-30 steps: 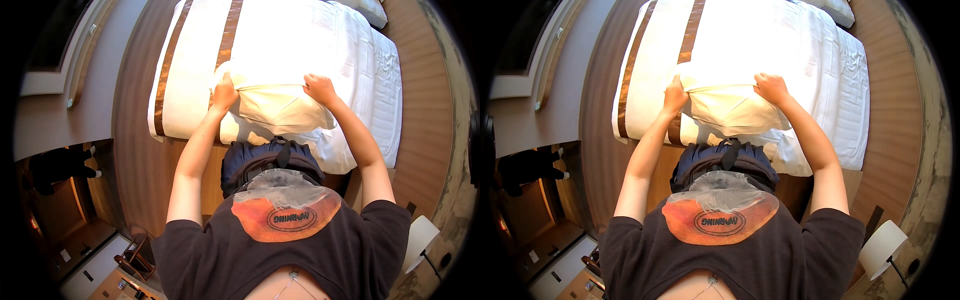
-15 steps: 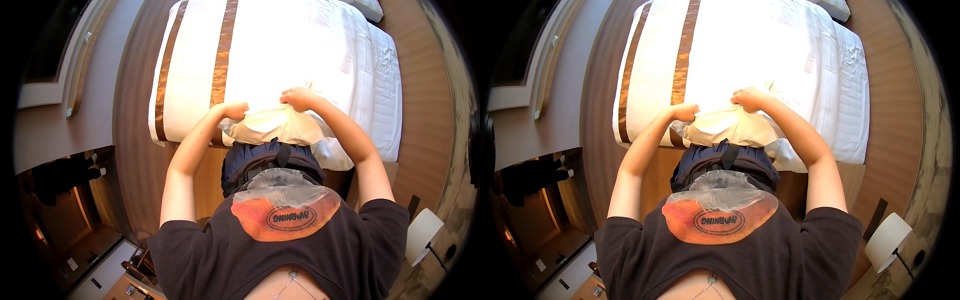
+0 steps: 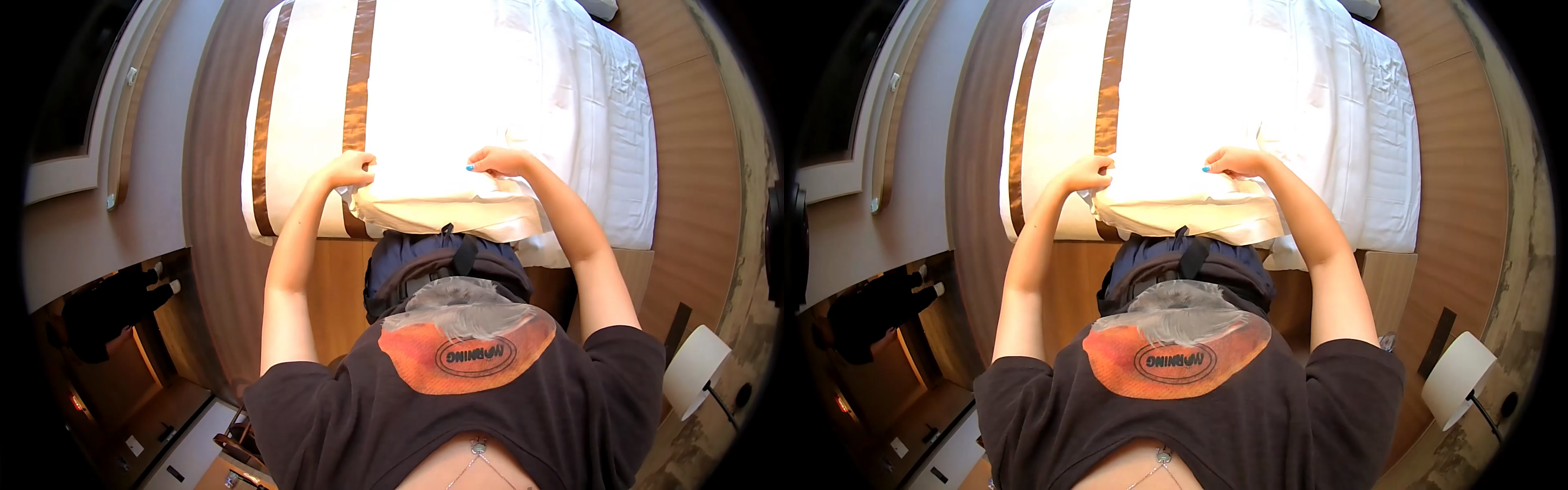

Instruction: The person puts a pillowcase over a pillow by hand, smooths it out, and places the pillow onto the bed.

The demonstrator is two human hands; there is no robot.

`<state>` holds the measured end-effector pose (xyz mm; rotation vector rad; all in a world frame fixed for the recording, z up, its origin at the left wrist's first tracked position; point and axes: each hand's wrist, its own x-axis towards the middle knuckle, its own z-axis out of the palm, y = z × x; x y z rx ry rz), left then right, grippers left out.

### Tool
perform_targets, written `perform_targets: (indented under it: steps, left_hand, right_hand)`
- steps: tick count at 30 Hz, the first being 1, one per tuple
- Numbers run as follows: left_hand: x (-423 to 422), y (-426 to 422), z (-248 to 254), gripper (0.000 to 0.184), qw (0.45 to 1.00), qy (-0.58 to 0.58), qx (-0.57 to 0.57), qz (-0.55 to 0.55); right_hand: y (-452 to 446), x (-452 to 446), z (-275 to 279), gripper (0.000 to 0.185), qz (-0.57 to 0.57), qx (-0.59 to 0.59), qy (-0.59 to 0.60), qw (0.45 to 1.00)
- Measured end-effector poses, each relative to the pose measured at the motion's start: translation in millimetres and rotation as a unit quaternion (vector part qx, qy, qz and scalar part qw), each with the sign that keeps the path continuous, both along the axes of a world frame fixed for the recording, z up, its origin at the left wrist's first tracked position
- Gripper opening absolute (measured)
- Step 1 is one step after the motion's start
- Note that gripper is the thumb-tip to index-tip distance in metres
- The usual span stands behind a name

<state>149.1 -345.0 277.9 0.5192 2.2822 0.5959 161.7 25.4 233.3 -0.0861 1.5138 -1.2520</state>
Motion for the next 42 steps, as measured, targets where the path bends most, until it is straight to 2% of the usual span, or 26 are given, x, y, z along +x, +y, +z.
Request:
perform_targets:
  steps: [1, 2, 5, 8, 9, 12, 15, 16, 19, 20, 23, 24, 27, 28, 30, 31, 33, 34, 37, 38, 39, 40, 41, 42]
  left_hand:
    - [5, 3, -2, 0.018, 0.998, 0.065, -0.007, -0.015]
    - [9, 6, -5, 0.015, 0.991, 0.13, -0.014, -0.029]
    - [20, 16, -18, 0.013, 0.968, 0.236, 0.016, 0.087]
    - [25, 23, -36, 0.016, 0.899, 0.423, -0.002, 0.113]
    - [27, 27, -38, 0.017, 0.873, 0.471, -0.006, 0.126]
    - [29, 31, -45, 0.016, 0.882, 0.444, -0.046, 0.152]
    - [28, 26, -65, 0.018, 0.96, 0.216, 0.031, 0.174]
    - [29, 33, -66, 0.021, 0.968, 0.191, 0.009, 0.161]
    - [24, 48, -42, 0.024, 0.995, -0.068, 0.033, 0.067]
    - [26, 45, -71, 0.019, 0.966, -0.184, 0.133, 0.122]
    - [23, 69, -74, 0.019, 0.912, -0.349, 0.192, 0.101]
    - [22, 77, -75, 0.02, 0.906, -0.357, 0.196, 0.116]
    - [24, 98, -76, 0.024, 0.885, -0.383, 0.208, 0.167]
    - [24, 106, -80, 0.024, 0.823, -0.47, 0.24, 0.21]
    - [19, 108, -73, 0.02, 0.783, -0.534, 0.262, 0.183]
    - [16, 109, -61, 0.022, 0.762, -0.564, 0.271, 0.17]
    - [24, 112, -29, 0.036, 0.715, -0.582, 0.342, 0.18]
    - [27, 113, -20, 0.044, 0.689, -0.59, 0.377, 0.185]
    - [25, 110, -26, 0.059, 0.719, -0.565, 0.371, 0.161]
    - [29, 109, -25, 0.055, 0.794, -0.474, 0.306, 0.225]
    - [22, 105, -25, 0.055, 0.85, -0.432, 0.232, 0.193]
    - [9, 95, -26, 0.057, 0.895, -0.385, 0.156, 0.16]
    - [0, 86, -26, 0.059, 0.932, -0.332, 0.077, 0.126]
    - [7, 81, -25, 0.065, 0.945, -0.279, 0.099, 0.138]
  right_hand:
    - [0, 2, -7, 0.025, -0.047, -0.009, -0.049, 0.998]
    - [-2, 5, -16, 0.034, -0.072, 0.014, -0.006, 0.997]
    - [-9, 11, -7, 0.038, -0.15, 0.11, -0.005, 0.983]
    - [-12, 13, 2, 0.037, -0.121, 0.165, 0.191, 0.96]
    - [-12, 12, 9, 0.037, -0.11, 0.157, 0.178, 0.965]
    - [-6, 5, 13, 0.038, -0.068, 0.137, 0.142, 0.978]
    - [13, 3, 1, 0.038, -0.044, 0.128, 0.122, 0.983]
    - [17, 6, 3, 0.038, -0.056, 0.127, 0.113, 0.984]
    - [30, 25, 28, 0.039, -0.114, 0.123, 0.101, 0.981]
    - [34, 30, 35, 0.039, -0.137, 0.121, 0.101, 0.978]
    - [71, 37, -18, 0.04, -0.103, 0.162, 0.065, 0.979]
    - [73, 35, -12, 0.041, -0.048, 0.154, 0.081, 0.984]
    - [29, 31, 21, 0.04, 0.025, 0.192, 0.097, 0.976]
    - [13, 29, 30, 0.04, 0.017, 0.167, 0.096, 0.981]
    - [-21, 24, 43, 0.04, 0.0, 0.115, 0.097, 0.989]
    - [-33, 19, 44, 0.04, -0.015, 0.069, 0.058, 0.996]
    - [-52, 8, 45, 0.04, -0.045, -0.024, -0.021, 0.998]
    - [-60, 2, 46, 0.04, -0.041, -0.012, -0.016, 0.999]
    - [-68, -10, 43, 0.039, -0.043, 0.026, 0.027, 0.998]
    - [-69, -10, 35, 0.039, -0.055, 0.042, 0.062, 0.996]
    - [-71, -10, 25, 0.039, -0.066, 0.057, 0.096, 0.991]
    - [-69, -10, 13, 0.039, -0.088, 0.067, 0.081, 0.991]
    - [-61, -9, 3, 0.039, -0.076, 0.075, 0.089, 0.99]
    - [-53, -7, 1, 0.04, -0.064, 0.083, 0.099, 0.99]
